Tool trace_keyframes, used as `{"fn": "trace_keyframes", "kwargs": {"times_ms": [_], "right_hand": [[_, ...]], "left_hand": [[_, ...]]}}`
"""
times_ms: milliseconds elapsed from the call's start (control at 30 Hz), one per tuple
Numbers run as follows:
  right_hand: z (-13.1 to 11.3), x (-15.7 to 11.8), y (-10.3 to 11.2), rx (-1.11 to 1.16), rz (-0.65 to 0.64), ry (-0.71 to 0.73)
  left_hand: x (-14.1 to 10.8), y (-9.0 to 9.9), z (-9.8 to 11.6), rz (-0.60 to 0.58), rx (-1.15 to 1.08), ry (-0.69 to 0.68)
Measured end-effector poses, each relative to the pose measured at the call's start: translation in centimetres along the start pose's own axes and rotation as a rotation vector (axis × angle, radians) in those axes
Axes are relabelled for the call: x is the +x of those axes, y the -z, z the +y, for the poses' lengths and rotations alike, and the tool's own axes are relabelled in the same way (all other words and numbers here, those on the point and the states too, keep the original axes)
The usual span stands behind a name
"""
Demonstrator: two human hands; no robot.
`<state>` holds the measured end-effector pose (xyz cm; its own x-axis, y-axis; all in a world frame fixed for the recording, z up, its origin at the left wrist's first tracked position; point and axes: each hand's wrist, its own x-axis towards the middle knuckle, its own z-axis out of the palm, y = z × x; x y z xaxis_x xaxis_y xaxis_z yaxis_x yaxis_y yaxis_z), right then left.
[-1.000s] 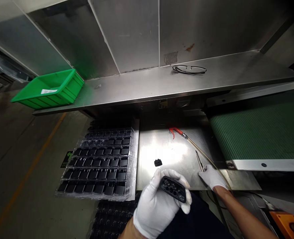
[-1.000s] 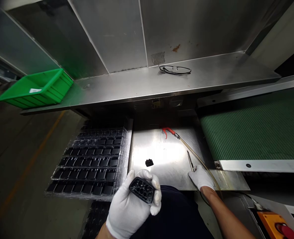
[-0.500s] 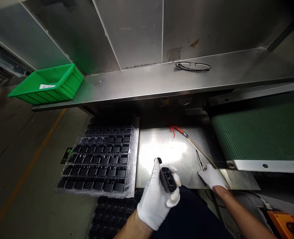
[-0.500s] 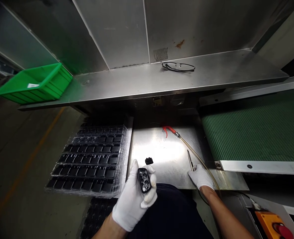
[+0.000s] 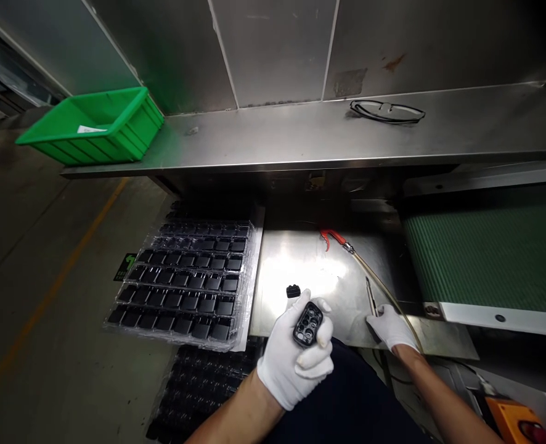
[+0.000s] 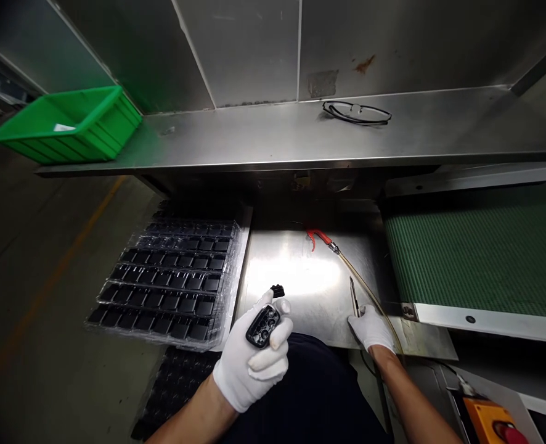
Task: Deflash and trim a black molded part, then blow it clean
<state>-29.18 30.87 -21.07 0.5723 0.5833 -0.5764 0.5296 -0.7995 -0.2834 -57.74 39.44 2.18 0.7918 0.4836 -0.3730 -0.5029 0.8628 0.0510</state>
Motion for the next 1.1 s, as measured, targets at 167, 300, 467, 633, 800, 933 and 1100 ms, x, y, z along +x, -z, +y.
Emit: {"fn": "trace_keyframes", "kwargs": {"times_ms": [167,300,467,633,800,933,1100], "right_hand": [[1.0,1.6,-1.2,-0.056,-0.052,0.02],[1.4,1.8,-1.1,-0.095,-0.056,0.028],[-1.0,-0.5,0.6,-0.101,0.029,0.117],[-8.6,-10.5,6.1,0.289,0.091,0.285],[-15.8,-21.8,12.2,0.381,0.114,1.012],[-17.8,-24.9,12.2,0.34,0.097,1.1],[-18.5,-25.3,10.6,0.316,0.07,1.079]], "left_hand": [[-0.2,0.4,-0.2,-0.032,-0.108,-0.024],[-0.2,0.5,-0.4,-0.036,-0.071,-0.139],[-0.3,0.3,-0.4,0.031,0.045,-0.329],[-0.3,0.0,-0.4,0.114,0.086,-0.428],[0.2,-0.1,-0.7,0.115,0.05,-0.4],[0.2,-0.2,-0.9,0.185,0.034,-0.385],[-0.2,-0.1,-0.7,0.203,0.073,-0.426]]}}
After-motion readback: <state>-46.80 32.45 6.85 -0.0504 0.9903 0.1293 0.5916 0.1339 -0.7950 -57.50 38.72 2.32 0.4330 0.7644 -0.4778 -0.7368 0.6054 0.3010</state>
